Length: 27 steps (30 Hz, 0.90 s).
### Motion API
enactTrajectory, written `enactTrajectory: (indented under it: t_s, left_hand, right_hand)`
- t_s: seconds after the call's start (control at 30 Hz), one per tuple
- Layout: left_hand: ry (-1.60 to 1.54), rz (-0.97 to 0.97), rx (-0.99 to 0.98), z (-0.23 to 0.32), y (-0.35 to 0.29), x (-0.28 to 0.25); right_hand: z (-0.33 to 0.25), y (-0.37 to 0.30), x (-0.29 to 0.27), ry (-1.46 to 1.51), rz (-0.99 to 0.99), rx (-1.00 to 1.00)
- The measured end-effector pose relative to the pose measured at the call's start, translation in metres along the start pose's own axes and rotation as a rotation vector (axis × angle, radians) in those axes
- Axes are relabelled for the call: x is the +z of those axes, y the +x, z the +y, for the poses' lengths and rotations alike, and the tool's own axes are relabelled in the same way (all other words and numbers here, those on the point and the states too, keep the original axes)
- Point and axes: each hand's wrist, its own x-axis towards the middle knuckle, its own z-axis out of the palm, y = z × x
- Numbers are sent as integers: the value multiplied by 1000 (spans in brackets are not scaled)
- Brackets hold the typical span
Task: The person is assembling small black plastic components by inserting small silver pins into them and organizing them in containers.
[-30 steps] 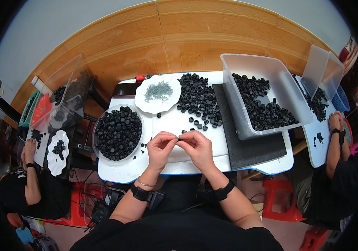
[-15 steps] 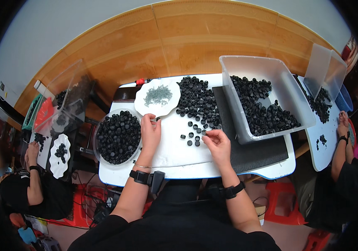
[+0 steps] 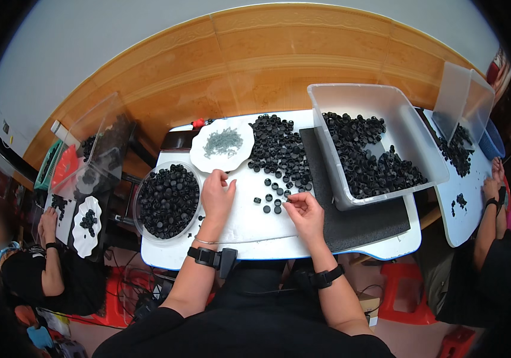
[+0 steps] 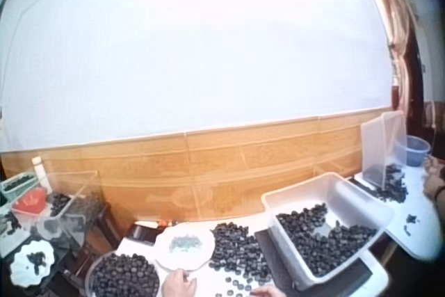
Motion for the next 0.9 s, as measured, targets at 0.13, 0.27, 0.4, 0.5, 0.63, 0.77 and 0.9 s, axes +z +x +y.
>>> enactTrajectory:
  t_s: [0.13, 0.27, 0.4, 0.5, 0.63, 0.77, 0.9]
  left_hand:
    - [70, 103, 58, -7, 3, 1]
    - [50, 135, -7, -4, 0, 7]
    - [-22, 135, -32, -6, -2, 13]
    - [-93, 147, -4, -11, 4, 17]
    - [-130, 149, 18, -18, 17, 25]
    - [-129, 77, -15, -13, 22, 24]
    - [-92, 35, 209, -6, 8, 19]
  right_hand:
    - [-1, 0, 2, 11, -5, -9]
    - [5, 0, 1, 11, -10, -38]
    - [5, -1, 1, 19, -7, -54]
    - [3, -1, 1, 21, -15, -51]
    - [4, -2, 2, 4, -21, -48]
    - [5, -3, 2, -9, -15, -50]
    - [5, -2, 2, 8, -11, -56]
